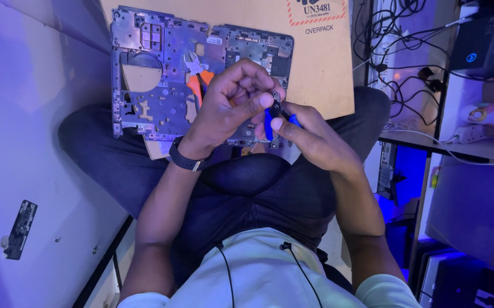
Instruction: Disassembling a laptop chassis by removing internal components using pliers and a screwdriver while sitting on the floor.
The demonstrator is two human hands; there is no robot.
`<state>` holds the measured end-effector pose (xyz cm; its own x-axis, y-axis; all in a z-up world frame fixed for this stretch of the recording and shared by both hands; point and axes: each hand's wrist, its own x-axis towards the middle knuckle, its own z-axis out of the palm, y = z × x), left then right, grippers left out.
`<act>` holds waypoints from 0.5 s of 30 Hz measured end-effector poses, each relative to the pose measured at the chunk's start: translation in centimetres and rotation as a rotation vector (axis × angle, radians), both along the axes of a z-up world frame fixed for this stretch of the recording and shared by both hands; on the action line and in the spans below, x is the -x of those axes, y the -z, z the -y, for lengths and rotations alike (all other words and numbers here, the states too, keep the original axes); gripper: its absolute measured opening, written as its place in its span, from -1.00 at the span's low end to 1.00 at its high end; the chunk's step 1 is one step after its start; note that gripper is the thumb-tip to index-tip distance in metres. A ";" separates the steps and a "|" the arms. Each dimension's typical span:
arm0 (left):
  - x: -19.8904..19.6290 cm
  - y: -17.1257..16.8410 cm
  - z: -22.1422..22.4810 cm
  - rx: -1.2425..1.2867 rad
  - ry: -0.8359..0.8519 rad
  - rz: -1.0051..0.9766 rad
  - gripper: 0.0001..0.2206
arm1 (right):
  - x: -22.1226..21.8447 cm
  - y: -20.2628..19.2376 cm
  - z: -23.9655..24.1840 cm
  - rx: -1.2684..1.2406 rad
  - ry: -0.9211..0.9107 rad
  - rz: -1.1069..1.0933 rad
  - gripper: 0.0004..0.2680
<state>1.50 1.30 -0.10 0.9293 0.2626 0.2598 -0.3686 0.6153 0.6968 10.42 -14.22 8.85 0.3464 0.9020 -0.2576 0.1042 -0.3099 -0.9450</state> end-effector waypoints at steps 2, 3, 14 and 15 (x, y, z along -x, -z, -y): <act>0.1 -0.4 0.0 0.008 0.002 -0.005 -0.82 | 0.0 -0.4 -0.2 0.003 0.006 -0.010 -0.75; 0.2 -0.6 0.0 0.017 0.002 -0.012 -0.82 | 0.1 -0.5 -0.3 0.008 0.010 -0.021 -0.74; -0.1 0.7 0.3 0.052 0.017 -0.014 -0.81 | 0.1 -0.2 0.0 -0.019 0.018 0.036 -0.78; -0.3 1.1 0.4 0.040 0.013 -0.015 -0.81 | 0.1 -0.1 0.0 -0.035 0.018 0.060 -0.78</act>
<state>1.76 0.94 -1.16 0.9364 0.2607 0.2349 -0.3501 0.6476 0.6768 10.32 -14.19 8.95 0.3764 0.9037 -0.2043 0.1561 -0.2792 -0.9475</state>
